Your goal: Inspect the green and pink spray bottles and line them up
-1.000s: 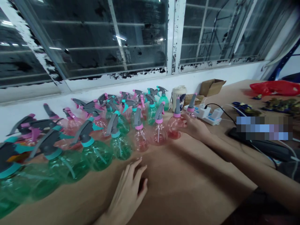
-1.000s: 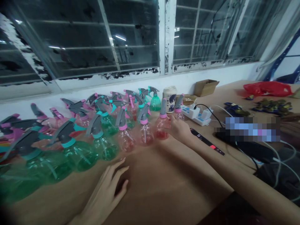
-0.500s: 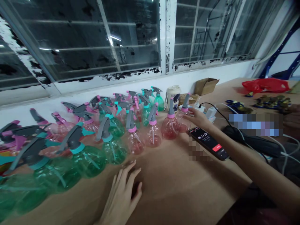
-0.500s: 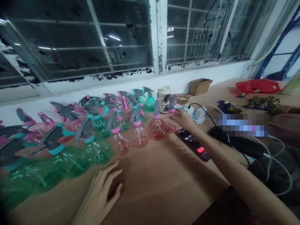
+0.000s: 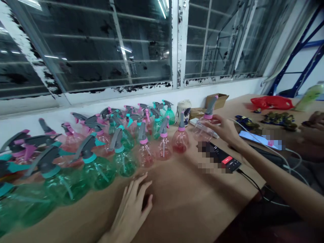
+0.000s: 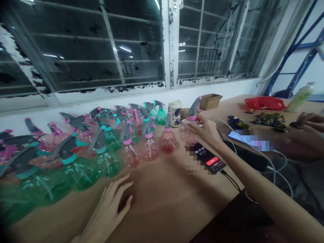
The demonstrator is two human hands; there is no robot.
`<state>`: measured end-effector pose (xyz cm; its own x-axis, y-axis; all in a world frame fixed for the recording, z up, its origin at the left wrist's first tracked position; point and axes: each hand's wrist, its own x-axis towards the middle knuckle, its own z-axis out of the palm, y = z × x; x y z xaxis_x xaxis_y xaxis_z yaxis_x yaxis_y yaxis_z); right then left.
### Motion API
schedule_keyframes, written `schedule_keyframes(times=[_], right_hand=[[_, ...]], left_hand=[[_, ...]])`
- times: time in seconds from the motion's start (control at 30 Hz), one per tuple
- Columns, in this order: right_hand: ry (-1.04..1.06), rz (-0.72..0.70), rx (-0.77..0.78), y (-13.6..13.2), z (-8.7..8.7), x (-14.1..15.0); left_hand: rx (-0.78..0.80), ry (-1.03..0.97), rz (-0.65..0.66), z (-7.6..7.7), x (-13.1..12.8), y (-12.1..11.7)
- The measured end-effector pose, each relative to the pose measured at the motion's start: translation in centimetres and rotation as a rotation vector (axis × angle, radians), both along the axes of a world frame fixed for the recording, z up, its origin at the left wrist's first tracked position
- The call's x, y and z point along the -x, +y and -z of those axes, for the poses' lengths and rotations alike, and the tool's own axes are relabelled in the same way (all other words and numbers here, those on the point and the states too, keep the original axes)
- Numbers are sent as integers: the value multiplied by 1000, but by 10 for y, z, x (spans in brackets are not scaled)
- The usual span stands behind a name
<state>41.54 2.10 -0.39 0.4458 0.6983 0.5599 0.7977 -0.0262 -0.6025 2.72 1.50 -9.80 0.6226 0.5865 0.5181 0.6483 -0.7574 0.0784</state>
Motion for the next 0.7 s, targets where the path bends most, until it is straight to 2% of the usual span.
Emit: schedule_keyframes(times=[0.13, 0.23, 0.3, 0.4, 0.5, 0.7], right_hand=[[-66, -164, -19, -55, -14, 39], [-69, -343, -6, -86, -13, 83], [-62, -442, 28, -98, -7, 115], [-6, -584, 106, -103, 7, 158], [-18, -672, 112, -99, 20, 191], [-35, -773, 66, -86, 35, 229]], left_hand=[[67, -72, 58, -5, -2, -5], [239, -148, 93, -17, -5, -16], [375, -205, 103, -28, -6, -24], [511, -290, 127, -47, -5, -36], [599, -343, 134, -62, 3, -45], [690, -409, 107, -79, 23, -54]])
